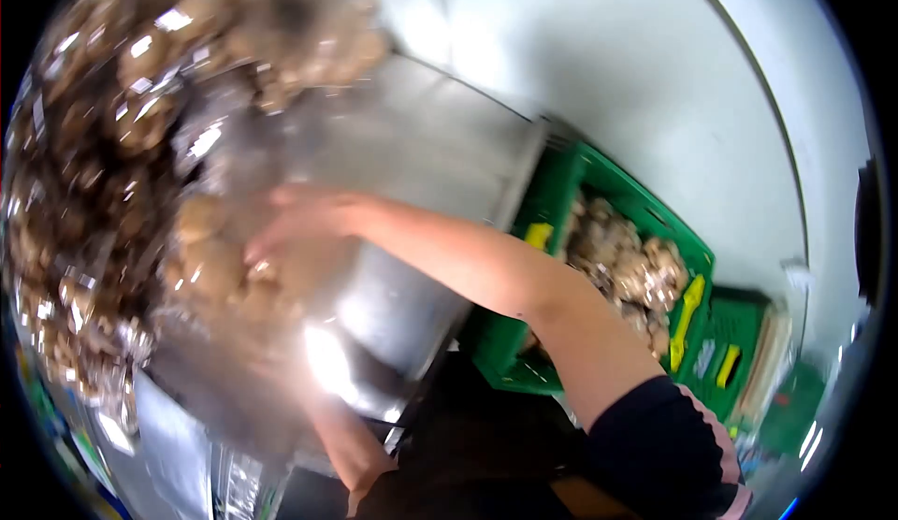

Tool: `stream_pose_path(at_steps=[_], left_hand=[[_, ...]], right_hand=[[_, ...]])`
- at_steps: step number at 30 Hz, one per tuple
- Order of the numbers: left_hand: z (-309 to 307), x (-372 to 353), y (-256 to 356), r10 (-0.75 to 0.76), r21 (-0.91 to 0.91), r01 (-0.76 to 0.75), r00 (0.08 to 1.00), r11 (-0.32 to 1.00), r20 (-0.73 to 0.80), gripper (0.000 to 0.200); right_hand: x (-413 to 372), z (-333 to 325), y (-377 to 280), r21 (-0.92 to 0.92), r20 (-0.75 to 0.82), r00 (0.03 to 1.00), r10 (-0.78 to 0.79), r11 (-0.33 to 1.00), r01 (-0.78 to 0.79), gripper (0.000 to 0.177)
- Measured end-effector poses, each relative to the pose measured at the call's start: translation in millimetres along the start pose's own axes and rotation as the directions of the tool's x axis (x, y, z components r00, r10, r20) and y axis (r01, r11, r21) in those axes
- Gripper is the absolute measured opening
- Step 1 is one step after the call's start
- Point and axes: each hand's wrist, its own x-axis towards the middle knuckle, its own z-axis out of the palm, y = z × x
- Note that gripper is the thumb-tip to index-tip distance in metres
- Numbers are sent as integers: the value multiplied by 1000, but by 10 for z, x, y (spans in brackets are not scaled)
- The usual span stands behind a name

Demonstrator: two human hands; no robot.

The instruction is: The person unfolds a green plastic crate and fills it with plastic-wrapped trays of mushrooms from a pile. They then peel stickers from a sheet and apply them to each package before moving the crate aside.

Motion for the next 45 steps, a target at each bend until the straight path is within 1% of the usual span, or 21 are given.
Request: stream_pose_path(at_steps=[2, 3, 5, 10, 13, 17, 18, 19, 21, 22, 25, 26, 29, 30, 32, 36, 39, 41, 43, 44, 45], left_hand=[[363, -67, 70, 194, 408, -155, 979, 900, -56, 72], [517, -114, 132, 256, 504, -191, 965, 842, -62, 70], [744, -266, 175, 173, 440, -161, 985, 883, 14, 67], [1295, -954, -120, -271, 243, 205, 920, 948, 284, 61], [1708, -1520, -504, -546, 220, 502, 727, 837, 416, 57], [2214, -2205, -1324, -800, 271, 807, 358, 524, 482, 52], [2274, -2346, -1610, -824, 363, 772, 345, 522, 450, 50], [2321, -2456, -1909, -813, 589, 561, 430, 582, 393, 50], [2688, -2857, -2220, -790, 750, 392, 549, 532, 273, 45], [2769, -2964, -2346, -810, 752, 418, 527, 510, 257, 47], [2712, -3045, -2731, -877, 663, 577, 356, 477, 322, 55], [2620, -2935, -2880, -878, 635, 608, 289, 476, 381, 54], [2674, -2831, -3006, -911, 643, 655, 191, 396, 367, 56], [2676, -2806, -3060, -921, 709, 589, 224, 389, 319, 56], [2657, -2792, -3161, -925, 815, 460, 299, 354, 234, 57], [2685, -2872, -3082, -917, 746, 536, 273, 395, 290, 58], [2718, -3013, -2802, -854, 719, 492, 436, 491, 284, 59], [2709, -2940, -2620, -814, 720, 435, 485, 541, 319, 58], [2623, -2687, -2499, -760, 740, 327, 538, 587, 365, 58], [2475, -2282, -2567, -757, 782, 270, 549, 562, 354, 57], [2483, -2230, -2551, -701, 856, 61, 605, 514, 378, 53]], right_hand=[[-290, 0, 103, 26, 32, 991, -127, 992, 126, 65], [-534, -16, 171, 21, -47, 969, -241, 970, 242, 65], [-956, -56, 427, 66, -136, 921, -365, 924, 376, 67], [-2645, -189, 1072, 206, -506, 825, -252, 893, 400, 63], [-3985, -152, 1488, 219, -779, 610, -143, 850, 479, 60], [-5629, 4, 1994, 139, -974, 225, 2, 792, 595, 57], [-5923, -9, 2111, 122, -987, 161, 30, 787, 605, 56], [-6171, -57, 2234, 123, -990, 124, 62, 804, 582, 56], [-6683, -326, 2800, 202, -974, 175, 141, 893, 402, 55], [-6652, -371, 2796, 212, -975, 160, 157, 877, 431, 53], [-6476, -534, 2830, 241, -966, 200, 162, 842, 483, 51], [-6414, -572, 2833, 150, -978, 198, 59, 865, 479, 50], [-6259, -668, 2811, 306, -939, 296, 177, 824, 477, 51], [-6156, -723, 2877, 361, -915, 349, 203, 798, 482, 54], [-5972, -829, 3014, 219, -927, 364, 87, 914, 340, 55], [-6006, -830, 3100, 313, -915, 367, 167, 867, 388, 62], [-6072, -803, 3064, 266, -922, 358, 148, 914, 307, 64], [-6221, -709, 2948, 226, -933, 331, 144, 948, 224, 60], [-6428, -604, 2929, 125, -976, 208, 59, 939, 320, 49], [-6561, -548, 2833, 217, -968, 203, 147, 896, 387, 45], [-6659, -585, 3015, 263, -964, 170, 205, 824, 501, 48]])
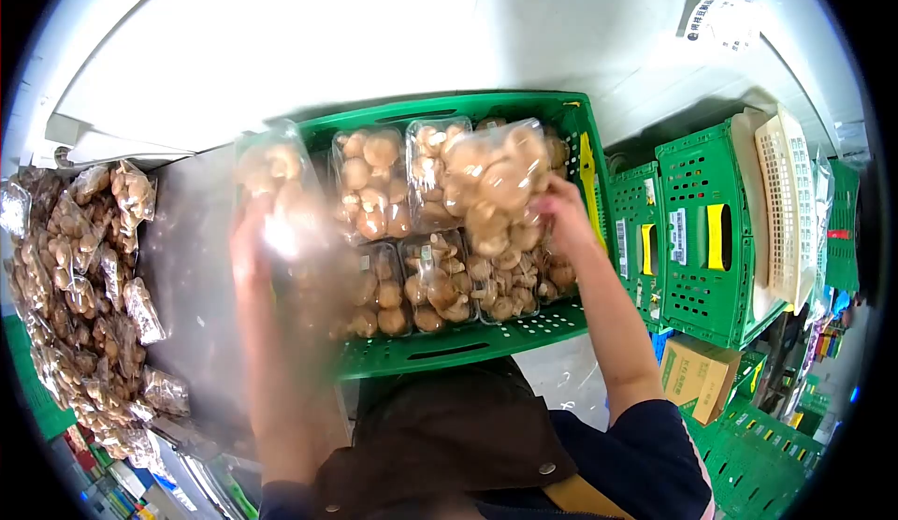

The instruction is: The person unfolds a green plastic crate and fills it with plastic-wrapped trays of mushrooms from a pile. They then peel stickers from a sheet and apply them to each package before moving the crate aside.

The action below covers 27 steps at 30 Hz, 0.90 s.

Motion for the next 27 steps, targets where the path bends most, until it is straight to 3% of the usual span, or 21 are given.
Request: stream_pose_path(at_steps=[1, 2, 3, 5, 6, 7, 8, 9, 11, 12, 13, 14, 15, 16, 19, 21, 23, 27], left_hand=[[-11, 20, 14, 68, 218, -56, 997, 974, -48, 49], [19, 55, 21, 160, 504, -82, 980, 860, -114, 53], [37, 93, 35, 137, 612, -103, 991, 784, -9, 61], [125, 95, -144, 245, 693, -118, 966, 711, -87, 80], [294, 26, -71, 201, 749, -17, 967, 662, -155, 81], [263, 77, -206, 242, 789, -75, 965, 609, -96, 83], [260, 88, -355, 403, 917, -152, 915, 369, -10, 82], [360, -28, -324, 548, 964, -192, 834, 183, 62, 80], [711, -303, -102, 660, 909, -418, 683, 0, 314, 76], [886, -382, -96, 593, 843, -537, 674, -17, 441, 74], [1003, -382, -254, 433, 811, -583, 743, 45, 510, 73], [1200, -450, -317, 276, 735, -678, 711, 26, 646, 74], [1305, -473, -565, 195, 651, -751, 625, -111, 755, 78], [1373, -403, -679, 140, 631, -769, 616, -102, 775, 81], [1295, -174, -710, 92, 689, -704, 685, -173, 723, 85], [1159, -147, -677, 118, 670, -704, 664, -237, 739, 88], [1056, -123, -633, 120, 700, -673, 695, -238, 709, 89], [1064, -59, -611, 118, 718, -638, 719, -278, 685, 89]], right_hand=[[78, -90, 37, 138, -55, 998, 36, 990, -28, 51], [141, -139, 58, 185, -124, 992, -32, 981, 55, 44], [199, -149, 35, 129, -178, 984, -23, 991, 47, 43], [339, -191, 47, 21, -282, 959, -7, 1000, 13, 42], [463, -293, 190, -133, -243, 968, -67, 990, 35, 44], [534, -247, 275, -268, -278, 952, -129, 962, 52, 48], [564, -197, 360, -256, -276, 947, -163, 962, 92, 51], [598, -142, 403, -244, -277, 940, -201, 961, 134, 54], [531, -33, 315, -208, -268, 937, -225, 963, 171, 63], [523, -14, 307, -222, -273, 928, -253, 955, 195, 64], [523, 9, 296, -238, -272, 919, -285, 946, 222, 66], [504, 24, 290, -225, -271, 917, -293, 945, 236, 69], [453, 57, 240, -225, -271, 918, -288, 947, 230, 69], [389, 112, 154, -227, -272, 920, -284, 947, 225, 69], [324, 149, 70, -128, -254, 931, -262, 963, 236, 67], [356, 121, 80, -111, -230, 938, -258, 965, 238, 68], [537, 175, 340, -390, -239, 915, -325, 895, 216, 62], [673, 411, 567, -656, -186, 755, -629, 652, 381, 58]])
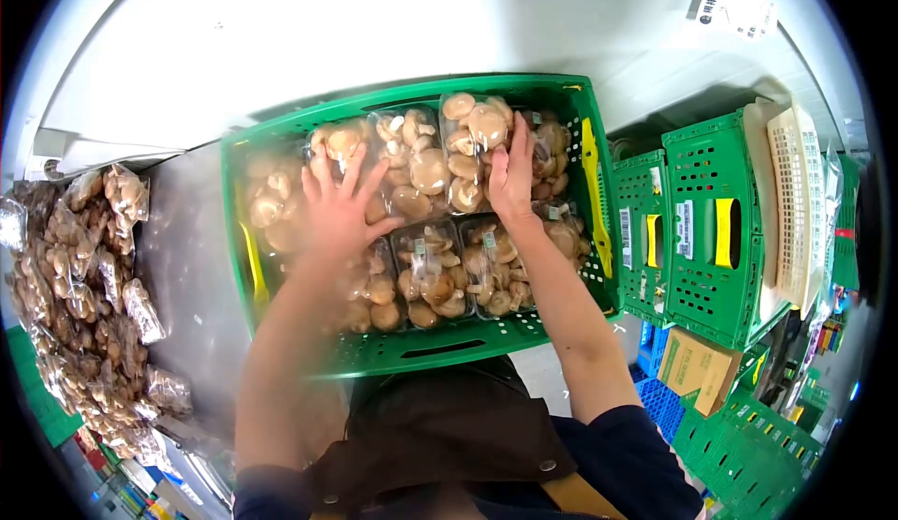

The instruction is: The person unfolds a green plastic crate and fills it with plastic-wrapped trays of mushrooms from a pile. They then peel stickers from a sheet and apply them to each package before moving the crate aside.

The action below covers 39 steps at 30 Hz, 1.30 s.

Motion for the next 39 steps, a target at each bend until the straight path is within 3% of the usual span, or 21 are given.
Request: stream_pose_path(at_steps=[1, 3, 6, 8, 9, 10, 14, 19, 21, 22, 23, 24, 25, 26, 27, 28, 30, 33, 35, 38, 39], left_hand=[[-10, 9, 14, -3, 17, 3, 1000, 1000, 14, 89], [-16, 33, 67, -31, 61, 27, 997, 998, 68, 90], [43, 82, 80, -46, 33, 43, 995, 999, 90, 88], [192, 31, -43, 14, -37, -15, 1000, 999, -28, 83], [241, -19, -104, 19, -117, -28, 997, 993, -77, 83], [194, -31, -140, 38, -139, -44, 998, 989, -46, 82], [-220, -117, -136, 82, -79, -74, 991, 994, 109, 82], [-657, -600, -513, -23, -490, -120, 961, 863, -276, 77], [-879, -1023, -1114, -208, -534, -104, 847, 839, -490, 81], [-880, -1315, -1368, -465, -679, 49, 765, 732, -446, 78], [-971, -1597, -1648, -699, -828, 125, 613, 547, -369, 74], [-954, -1863, -2086, -784, -883, -11, 456, 469, -422, 69], [-1108, -2112, -2454, -875, -895, 71, 258, 441, -411, 58], [-1049, -2416, -3003, -946, -932, -247, 124, 265, -301, 49], [-1155, -2716, -3448, -987, -942, -321, 97, 94, -132, 49], [-1430, -2886, -3691, -994, -888, -451, 22, 87, -109, 66], [-1687, -3156, -4278, -996, -858, -511, -86, 51, -8, 87], [-2069, -3328, -4758, -991, -868, -482, 20, -124, 130, 106], [-2193, -3339, -4816, -984, -906, -422, 171, -35, -41, 106], [-2505, -3244, -4591, -935, -955, -285, 311, 81, -172, 101], [-2607, -3207, -4495, -922, -960, -257, 335, 109, -195, 100]], right_hand=[[-16, 23, -38, -60, -22, 997, -68, 996, 67, 58], [11, -175, -186, -453, 49, 989, -139, 880, 146, 53], [-22, -234, -174, -141, 202, 956, -213, 960, 243, 56], [-2, -119, -508, -396, 365, 851, -377, 765, 508, 65], [27, -47, -420, -418, 376, 840, -390, 738, 530, 67], [32, -48, -427, -352, 360, 890, -278, 843, 406, 68], [-110, -14, -156, -509, 331, 916, -227, 774, 376, 62], [-44, -105, -169, -401, 328, 907, -266, 830, 388, 57], [-64, 51, -516, -361, 234, 936, -263, 870, 335, 55], [-86, 205, -821, -284, 279, 908, -311, 877, 388, 54], [-101, 395, -1147, -207, 321, 878, -355, 878, 431, 53], [-160, 645, -1487, -131, 359, 845, -397, 875, 467, 52], [-289, 1014, -1911, 28, 360, 875, -324, 941, 337, 47], [-400, 1375, -2309, 233, 394, 842, -368, 926, 296, 43], [-462, 1731, -2642, 314, 478, 760, -441, 894, 321, 43], [-558, 2084, -3078, 453, 614, 686, -389, 886, 97, 44], [-709, 3038, -3541, 586, 651, 577, -493, 809, 30, 48], [-918, 4438, -4265, 599, 780, 479, -402, 702, -386, 62], [-968, 5152, -4690, 476, 807, 504, -308, 845, -245, 62], [-1142, 5869, -5150, 368, 742, 655, -142, 903, -220, 70], [-1166, 6064, -5211, 335, 810, 581, -80, 876, -347, 70]])
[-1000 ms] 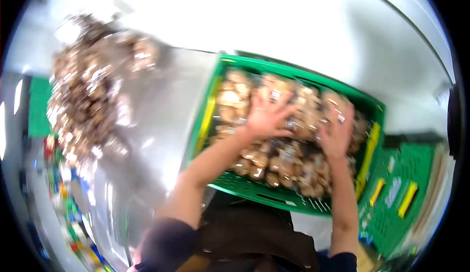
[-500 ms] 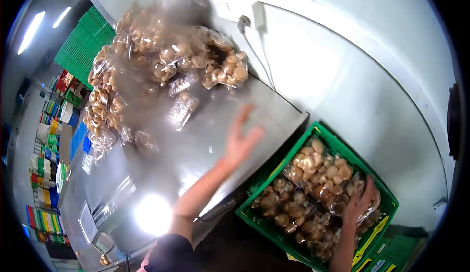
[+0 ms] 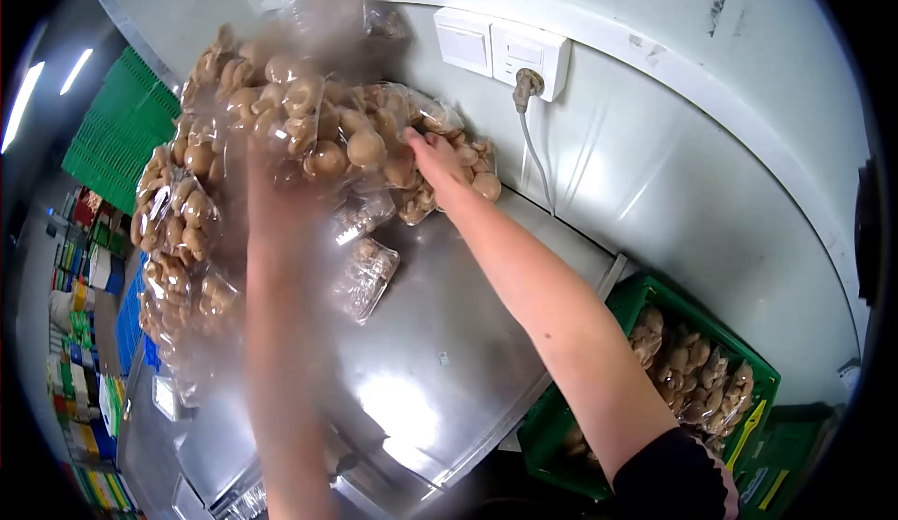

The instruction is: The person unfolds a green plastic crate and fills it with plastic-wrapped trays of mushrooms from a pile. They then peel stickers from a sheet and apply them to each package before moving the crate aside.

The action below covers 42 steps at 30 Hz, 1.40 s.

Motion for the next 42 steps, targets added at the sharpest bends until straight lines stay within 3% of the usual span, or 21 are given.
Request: stream_pose_path(at_steps=[1, 3, 5, 8, 9, 10, 12, 13, 15, 16, 19, 21, 23, 26, 30, 34, 35, 37, 38, 40, 42], left_hand=[[30, -28, 41, 15, 50, -15, 1000, 999, 16, 93], [-15, 48, 53, 1, 103, -3, 1000, 995, 15, 80], [-259, 214, -115, -43, 104, 40, 999, 994, 32, 68], [-1092, 669, -596, -140, 44, 135, 983, 990, 118, 55], [-928, 551, -491, -164, -31, 168, 979, 985, 121, 51], [-944, 510, -534, -198, 33, 200, 979, 979, -52, 37], [-996, 423, -685, -136, -32, 133, 978, 991, -157, 24], [-973, 321, -810, -61, -169, 41, 991, 985, -116, 20], [-764, 100, -775, -115, -214, 93, 989, 972, -91, 15], [-750, 63, -827, -97, -221, 111, 993, 969, 72, 21], [-547, -168, -745, -162, -625, 260, 964, 736, 210, 37], [-702, 19, -895, -245, -711, 148, 969, 688, -35, 71], [-700, 109, -968, -144, -534, 110, 989, 838, -23, 80], [-642, 229, -910, -100, -512, 130, 991, 849, 85, 83], [-898, 547, -863, -67, -342, 31, 993, 939, -95, 78], [-919, 631, -729, -78, -293, 2, 965, 956, -249, 56], [-835, 578, -624, -101, -407, 29, 982, 913, -157, 40], [-1091, 816, -710, -81, -304, 41, 989, 952, -123, 37], [-1285, 951, -762, -87, -288, 67, 995, 955, -57, 39], [-1697, 1252, -909, -97, -246, 112, 993, 963, 74, 44], [-1091, 904, -748, -112, -177, 107, 994, 978, -18, 57]], right_hand=[[55, 99, -67, 29, 54, 997, 47, 998, -49, 67], [-2, 161, -116, -58, 65, 995, -77, 995, 81, 54], [-29, 87, -40, 110, 271, 963, -6, 994, -24, 46], [-310, -15, -83, 116, 238, 965, -108, 990, 82, 49], [-396, -20, -85, 169, 189, 969, -162, 977, 130, 48], [-473, -76, -90, 98, 185, 963, -195, 979, 179, 49], [-684, -214, -80, -7, 118, 943, -312, 949, 315, 52], [-825, -274, -46, -51, 66, 920, -387, 919, 390, 54], [-1025, -469, -35, 56, 76, 908, -412, 911, 409, 62], [-1127, -557, -58, 78, 58, 873, -484, 874, 479, 63], [-1280, -856, -23, -132, 198, 899, -392, 898, 420, 61], [-1285, -927, 7, -149, 171, 903, -395, 895, 420, 56], [-1191, -1009, 75, -75, 192, 922, -337, 931, 356, 59], [-1201, -1206, 124, 2, 167, 968, -187, 982, 189, 64], [-1387, -1435, 140, 113, 212, 965, -155, 985, 133, 62], [-1292, -1318, 77, 46, 217, 960, -177, 984, 171, 53], [-1244, -1251, 56, -99, 182, 962, -202, 970, 222, 54], [-1087, -1006, 207, -44, 98, 912, -398, 914, 404, 53], [-1273, -1013, -36, 56, 141, 941, -308, 951, 303, 71], [-1327, -831, 138, 215, 166, 958, -233, 957, 196, 68], [-1602, -815, 233, 71, 14, 968, -249, 966, 247, 65]])
